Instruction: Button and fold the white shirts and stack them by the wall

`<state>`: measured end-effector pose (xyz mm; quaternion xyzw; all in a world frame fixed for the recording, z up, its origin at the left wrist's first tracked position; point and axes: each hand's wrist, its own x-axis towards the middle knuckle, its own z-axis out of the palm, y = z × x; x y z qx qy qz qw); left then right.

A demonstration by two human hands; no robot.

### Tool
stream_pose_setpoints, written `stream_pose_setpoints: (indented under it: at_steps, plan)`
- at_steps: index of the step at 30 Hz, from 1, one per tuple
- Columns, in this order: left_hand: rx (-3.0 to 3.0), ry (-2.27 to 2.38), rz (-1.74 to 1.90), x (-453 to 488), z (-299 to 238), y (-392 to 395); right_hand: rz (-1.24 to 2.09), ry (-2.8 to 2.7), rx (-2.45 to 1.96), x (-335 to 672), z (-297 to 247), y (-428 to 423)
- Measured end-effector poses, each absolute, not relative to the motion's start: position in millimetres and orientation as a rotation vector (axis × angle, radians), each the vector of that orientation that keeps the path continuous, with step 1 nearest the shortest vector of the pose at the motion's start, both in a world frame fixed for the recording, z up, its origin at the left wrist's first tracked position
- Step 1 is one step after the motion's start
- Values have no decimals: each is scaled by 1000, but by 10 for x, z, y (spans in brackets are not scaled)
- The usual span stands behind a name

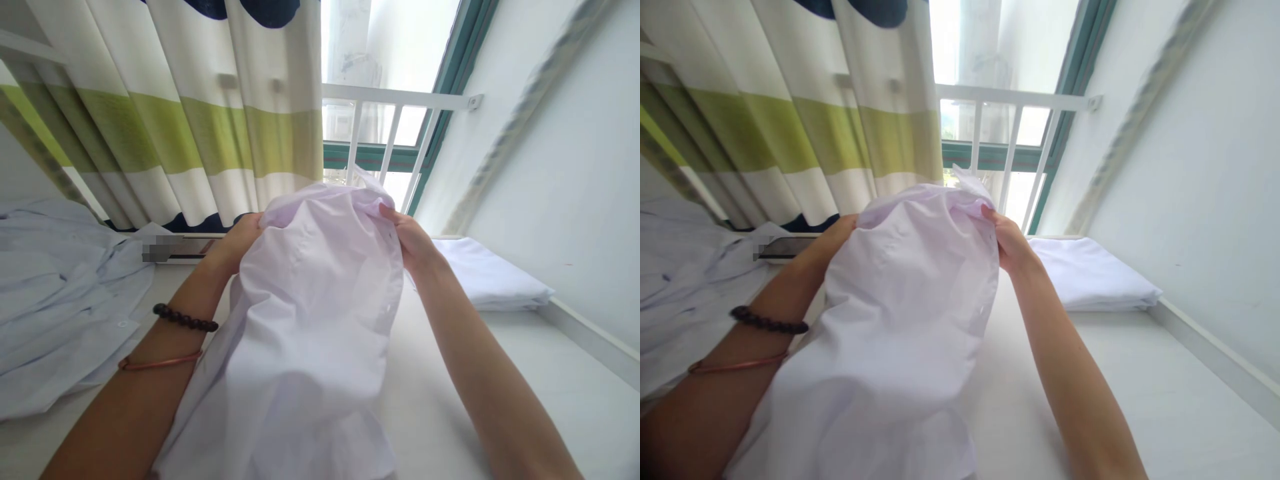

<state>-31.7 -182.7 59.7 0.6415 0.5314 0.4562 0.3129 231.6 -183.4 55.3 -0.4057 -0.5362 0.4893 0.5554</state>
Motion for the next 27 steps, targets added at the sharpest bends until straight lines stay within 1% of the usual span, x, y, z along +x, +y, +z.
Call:
stream_pose_setpoints:
  at_steps: [2, 6, 8, 10, 12, 15, 17, 19, 22, 25, 27]
  plan:
    - [1757, 1456, 1140, -388, 626, -1797, 1147, -1380, -1069, 2298, 496, -1799]
    - [1798, 1513, 821, -455, 634, -1771, 1155, -1625, -1220, 2240, 486, -1700]
    - [1791, 1504, 943, -432, 601, -1744, 1046, -1513, -1149, 2154, 518, -1563]
    - [1748, 1489, 1235, -374, 543, -1695, 872, -1370, -1073, 2063, 547, -1381]
    - [1693, 1395, 1364, -311, 472, -1639, 729, -1349, -1146, 2023, 541, -1215]
    - [1737, 1300, 1180, -302, 387, -1582, 546, -1497, -1458, 2116, 449, -1128]
    - [1871, 1389, 997, -380, 374, -1576, 472, -1692, -1655, 2244, 373, -1203]
    - [2002, 1557, 837, -501, 398, -1597, 539, -1918, -1775, 2369, 333, -1341]
    - [2002, 1735, 619, -643, 447, -1658, 845, -1986, -1905, 2473, 352, -1554]
    - [1903, 1614, 498, -604, 393, -1700, 1055, -1852, -1937, 2439, 343, -1688]
    - [1948, 1515, 527, -483, 283, -1686, 1091, -1883, -1933, 2347, 264, -1725]
